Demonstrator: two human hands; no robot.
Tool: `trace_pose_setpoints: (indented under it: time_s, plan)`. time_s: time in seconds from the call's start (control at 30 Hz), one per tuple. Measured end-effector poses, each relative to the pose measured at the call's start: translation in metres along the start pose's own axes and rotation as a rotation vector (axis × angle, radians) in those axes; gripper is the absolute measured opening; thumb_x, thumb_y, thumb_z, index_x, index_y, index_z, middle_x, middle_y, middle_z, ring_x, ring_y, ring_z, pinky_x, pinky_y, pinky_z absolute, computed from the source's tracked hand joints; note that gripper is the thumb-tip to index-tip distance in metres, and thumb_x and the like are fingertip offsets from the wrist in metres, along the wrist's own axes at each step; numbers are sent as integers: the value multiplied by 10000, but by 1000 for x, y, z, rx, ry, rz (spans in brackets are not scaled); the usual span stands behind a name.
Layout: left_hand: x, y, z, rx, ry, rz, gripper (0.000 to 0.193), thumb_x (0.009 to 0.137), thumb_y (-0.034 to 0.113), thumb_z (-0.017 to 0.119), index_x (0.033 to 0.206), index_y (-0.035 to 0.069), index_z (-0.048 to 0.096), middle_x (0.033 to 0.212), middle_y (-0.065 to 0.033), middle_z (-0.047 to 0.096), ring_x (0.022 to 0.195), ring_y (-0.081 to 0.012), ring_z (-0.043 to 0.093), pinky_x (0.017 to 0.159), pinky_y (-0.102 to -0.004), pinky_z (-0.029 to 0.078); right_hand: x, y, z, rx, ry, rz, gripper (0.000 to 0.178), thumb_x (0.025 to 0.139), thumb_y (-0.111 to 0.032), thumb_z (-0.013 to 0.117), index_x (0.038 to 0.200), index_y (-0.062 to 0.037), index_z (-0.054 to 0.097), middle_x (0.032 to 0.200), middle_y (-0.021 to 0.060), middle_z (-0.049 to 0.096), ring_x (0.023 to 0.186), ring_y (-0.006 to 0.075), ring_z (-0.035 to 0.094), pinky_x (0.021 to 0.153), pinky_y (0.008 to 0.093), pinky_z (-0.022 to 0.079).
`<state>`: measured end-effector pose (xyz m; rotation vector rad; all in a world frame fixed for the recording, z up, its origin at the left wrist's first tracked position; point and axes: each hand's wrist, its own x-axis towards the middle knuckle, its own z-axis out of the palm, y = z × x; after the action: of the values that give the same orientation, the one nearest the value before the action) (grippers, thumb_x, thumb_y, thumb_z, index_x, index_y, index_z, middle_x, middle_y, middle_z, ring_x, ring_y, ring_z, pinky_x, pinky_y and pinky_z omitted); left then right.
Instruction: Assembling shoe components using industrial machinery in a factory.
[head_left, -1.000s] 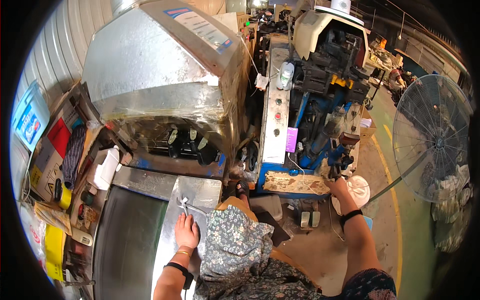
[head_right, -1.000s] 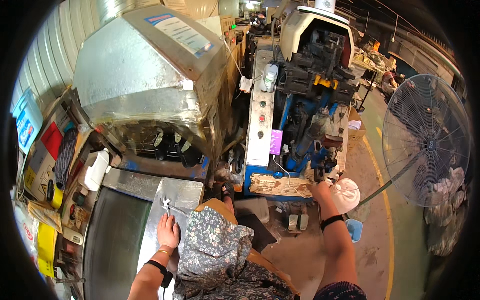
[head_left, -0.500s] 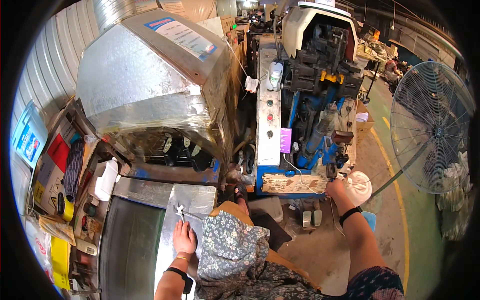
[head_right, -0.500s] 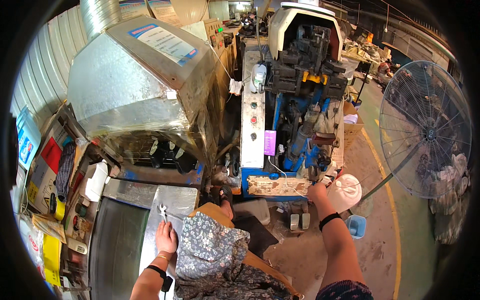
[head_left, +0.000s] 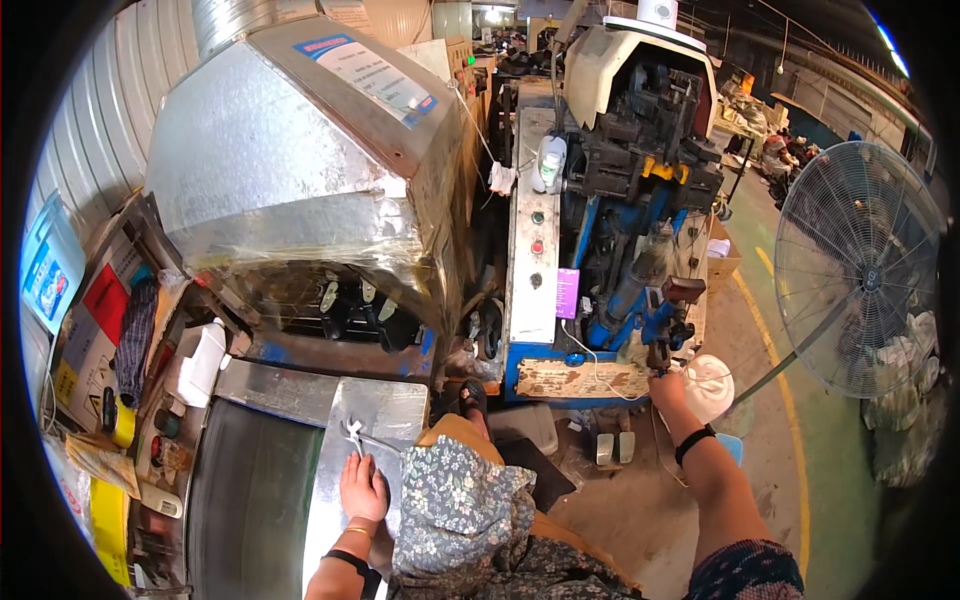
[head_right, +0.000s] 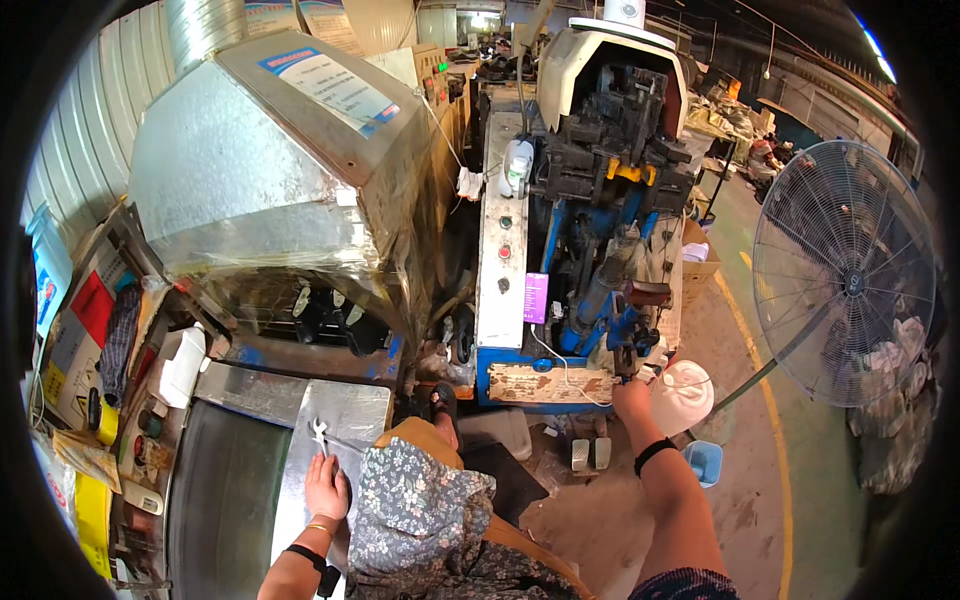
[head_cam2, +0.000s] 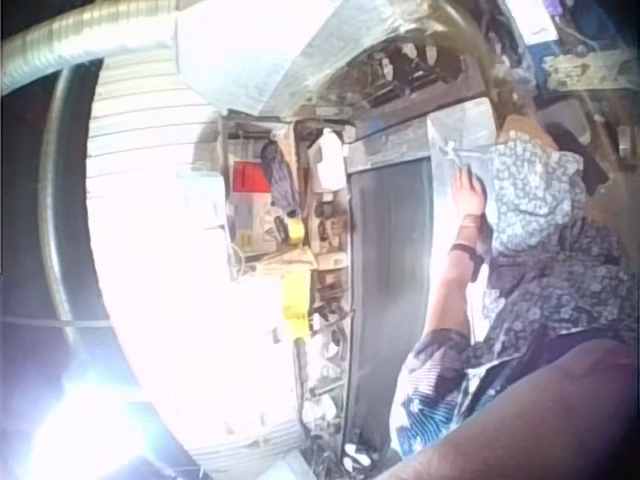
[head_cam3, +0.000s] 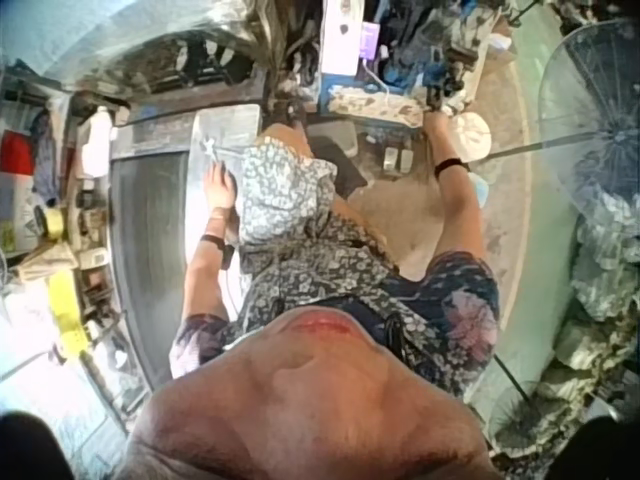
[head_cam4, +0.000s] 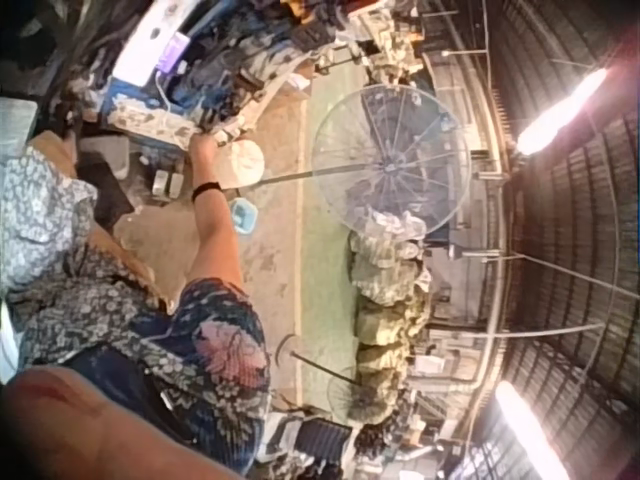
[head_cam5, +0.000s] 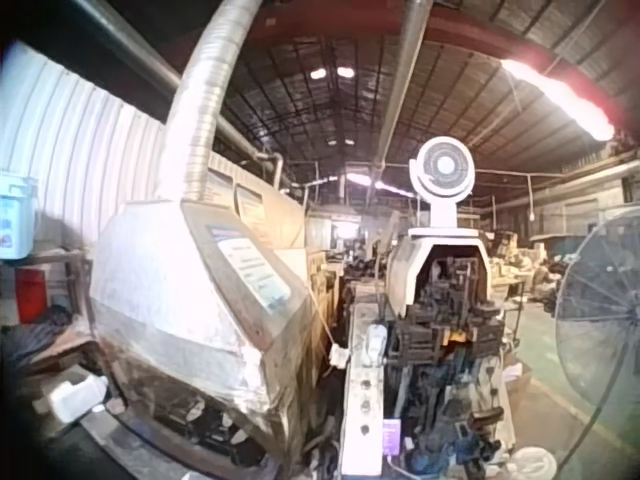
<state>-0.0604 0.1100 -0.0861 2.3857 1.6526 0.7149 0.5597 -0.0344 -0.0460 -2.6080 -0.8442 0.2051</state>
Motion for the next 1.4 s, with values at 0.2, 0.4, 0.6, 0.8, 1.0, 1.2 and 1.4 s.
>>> trace_pose_setpoints:
  time_s: [0.2,0.4,0.6,0.8,1.0,1.2,1.4]
  plan:
    - [0,-1,-1,6,0,-3,419,884,227,558,1268,61,595,1387,-255,521,1299,-436,467,1103,-499,347,-13,-28,-20,164,18,111,322,872,-233,575,938,72,654,908,281,686,932,417,653,989,466,449]
    - [3,2,0,5,2,7,420,882,224,558,1263,53,597,1384,-260,523,1293,-440,471,1098,-501,352,-2,-10,-8,164,59,167,372,814,-243,668,1034,55,651,927,272,694,930,421,665,792,479,532]
    - [2,0,0,22,0,16,424,882,220,555,1265,43,592,1382,-266,521,1291,-443,469,1096,-501,355,4,5,6,174,89,168,374,786,-264,699,1006,37,672,903,240,704,907,412,672,785,470,523]
    - [1,0,0,26,-14,13,425,883,217,552,1266,37,589,1377,-270,522,1288,-447,469,1097,-504,353,-4,-10,-8,178,49,164,378,809,-259,666,1022,52,654,937,251,698,932,418,662,813,470,521]
    - [3,2,0,25,-21,9,422,884,212,548,1263,30,586,1376,-273,520,1287,-455,466,1098,-507,353,1,-1,-1,215,73,158,398,788,-260,694,1014,66,652,878,256,698,887,414,673,764,469,523]
    - [2,3,-2,18,-17,1,425,877,206,549,1264,36,587,1378,-273,518,1284,-457,469,1096,-510,355,-3,-10,-9,177,27,156,407,814,-257,672,1053,70,642,949,269,695,936,422,663,818,475,526]
    - [2,2,-1,7,-9,-6,429,873,205,552,1268,42,588,1382,-268,518,1294,-450,465,1100,-506,352,-3,-8,-4,145,45,180,416,816,-261,671,1080,59,638,989,271,693,965,426,656,838,477,521]
